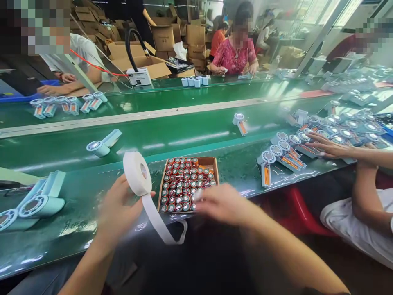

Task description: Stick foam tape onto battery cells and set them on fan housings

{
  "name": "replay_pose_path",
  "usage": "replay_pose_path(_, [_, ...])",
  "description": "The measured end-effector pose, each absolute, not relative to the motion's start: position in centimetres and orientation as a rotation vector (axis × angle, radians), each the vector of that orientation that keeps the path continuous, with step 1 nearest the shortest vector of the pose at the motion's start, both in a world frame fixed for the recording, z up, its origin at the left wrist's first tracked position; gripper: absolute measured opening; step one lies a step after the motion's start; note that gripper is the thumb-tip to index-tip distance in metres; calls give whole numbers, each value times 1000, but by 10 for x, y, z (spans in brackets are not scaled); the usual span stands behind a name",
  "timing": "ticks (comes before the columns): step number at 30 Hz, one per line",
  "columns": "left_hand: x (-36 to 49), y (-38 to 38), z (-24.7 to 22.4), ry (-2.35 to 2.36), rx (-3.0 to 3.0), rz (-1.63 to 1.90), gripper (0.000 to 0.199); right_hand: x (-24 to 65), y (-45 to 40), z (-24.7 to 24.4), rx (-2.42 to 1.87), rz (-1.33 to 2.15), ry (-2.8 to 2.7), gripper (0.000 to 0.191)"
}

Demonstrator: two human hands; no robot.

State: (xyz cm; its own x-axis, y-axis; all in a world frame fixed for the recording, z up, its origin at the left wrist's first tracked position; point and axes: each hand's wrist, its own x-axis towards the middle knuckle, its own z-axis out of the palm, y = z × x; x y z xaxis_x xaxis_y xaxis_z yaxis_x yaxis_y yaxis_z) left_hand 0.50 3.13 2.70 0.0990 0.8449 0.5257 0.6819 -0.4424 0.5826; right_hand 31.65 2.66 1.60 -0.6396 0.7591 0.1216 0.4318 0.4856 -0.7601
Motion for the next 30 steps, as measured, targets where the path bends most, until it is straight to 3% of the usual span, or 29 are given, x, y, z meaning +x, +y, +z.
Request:
replay_pose_path(5, [8, 21, 15, 1456, 2320, 1217, 27, 352, 96, 21, -1313, 531, -2266, 27])
replay_pose_path(13, [16, 16, 7, 1367, 2428, 1151, 28, 330, 110, -2, -1412, 695, -2171, 12])
replay_pose_path(22, [24, 20, 6, 1329, 2536, 1081, 32, 322, 91, -9, -1058, 619, -1238, 31])
replay_pose_path(27, [35, 23, 1, 1305, 2544, 1010, 39, 300, 77, -20, -1153, 598, -1987, 29])
replay_pose_path(30, [33, 21, -2, 1323, 2528, 994, 40, 312, 76, -16, -1213, 661, -2132, 35])
